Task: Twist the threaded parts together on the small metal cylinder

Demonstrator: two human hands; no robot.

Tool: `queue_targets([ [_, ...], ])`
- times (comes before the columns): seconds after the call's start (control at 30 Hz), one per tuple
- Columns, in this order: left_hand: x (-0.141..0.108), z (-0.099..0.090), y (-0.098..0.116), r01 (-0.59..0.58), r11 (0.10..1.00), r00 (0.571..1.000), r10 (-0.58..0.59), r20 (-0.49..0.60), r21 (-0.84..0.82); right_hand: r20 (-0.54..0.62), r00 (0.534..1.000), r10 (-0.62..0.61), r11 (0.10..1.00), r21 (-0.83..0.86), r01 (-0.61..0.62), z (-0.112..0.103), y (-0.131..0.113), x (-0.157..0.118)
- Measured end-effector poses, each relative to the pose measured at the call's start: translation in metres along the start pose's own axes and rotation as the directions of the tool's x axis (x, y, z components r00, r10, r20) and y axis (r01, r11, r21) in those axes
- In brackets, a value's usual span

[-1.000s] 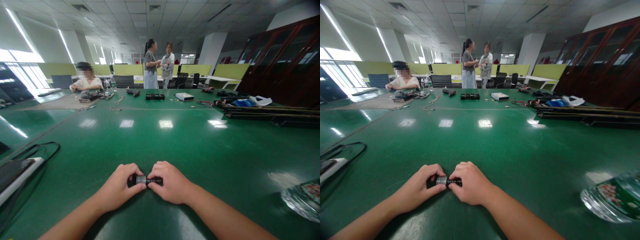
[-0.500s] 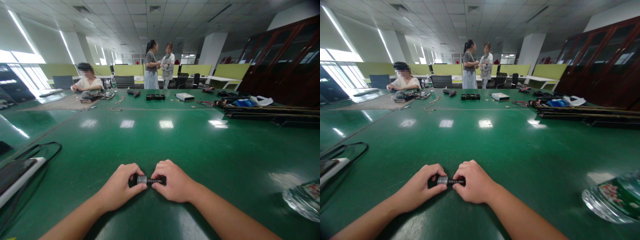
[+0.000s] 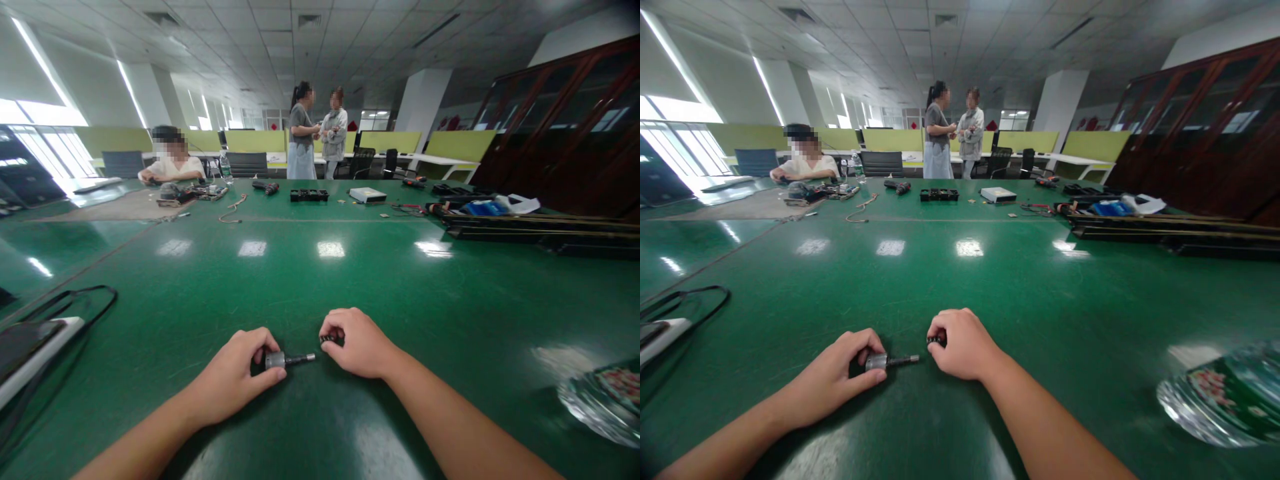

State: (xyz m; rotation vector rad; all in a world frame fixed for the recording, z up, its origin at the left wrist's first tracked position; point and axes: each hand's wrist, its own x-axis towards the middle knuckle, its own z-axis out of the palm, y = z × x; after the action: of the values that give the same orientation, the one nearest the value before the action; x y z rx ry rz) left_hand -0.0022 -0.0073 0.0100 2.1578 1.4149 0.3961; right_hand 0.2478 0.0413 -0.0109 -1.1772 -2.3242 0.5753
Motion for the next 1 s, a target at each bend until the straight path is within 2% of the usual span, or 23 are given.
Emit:
queue_targets([
  [0.07, 0.0, 0.0, 0.0, -0.005, 1.0, 1.0, 0.005, 0.003, -0.003, -0.011, 1.0, 0.015, 1.0, 0.004, -0.015, -0.002, 0.001, 0.0],
  [0.23, 0.0, 0.0, -0.001, -0.021, 1.0, 1.0, 0.021, 0.003, -0.008, 0.059, 0.993, -0.098, 0.995, 0.014, 0.098, -0.001, -0.007, -0.002],
  [0.4, 0.0, 0.001, -0.003, -0.015, 1.0, 1.0, 0.015, 0.0, 0.002, 0.068, 0.988, -0.138, 0.989, 0.066, 0.134, 0.007, -0.013, -0.002],
  [0.6, 0.001, 0.003, -0.004, -0.024, 1.0, 1.0, 0.024, -0.017, 0.002, 0.003, 0.992, -0.126, 0.975, 0.184, 0.124, 0.018, -0.018, -0.003],
  [0.8, 0.001, 0.004, -0.005, -0.07, 0.998, 0.997, 0.07, -0.027, -0.001, 0.023, 0.993, -0.114, 0.954, 0.282, 0.103, 0.018, -0.024, -0.005],
  [1.0, 0.0, 0.004, -0.004, -0.059, 0.998, 0.998, 0.059, -0.03, 0.001, 0.009, 0.992, -0.123, 0.963, 0.244, 0.117, 0.022, -0.022, -0.005],
])
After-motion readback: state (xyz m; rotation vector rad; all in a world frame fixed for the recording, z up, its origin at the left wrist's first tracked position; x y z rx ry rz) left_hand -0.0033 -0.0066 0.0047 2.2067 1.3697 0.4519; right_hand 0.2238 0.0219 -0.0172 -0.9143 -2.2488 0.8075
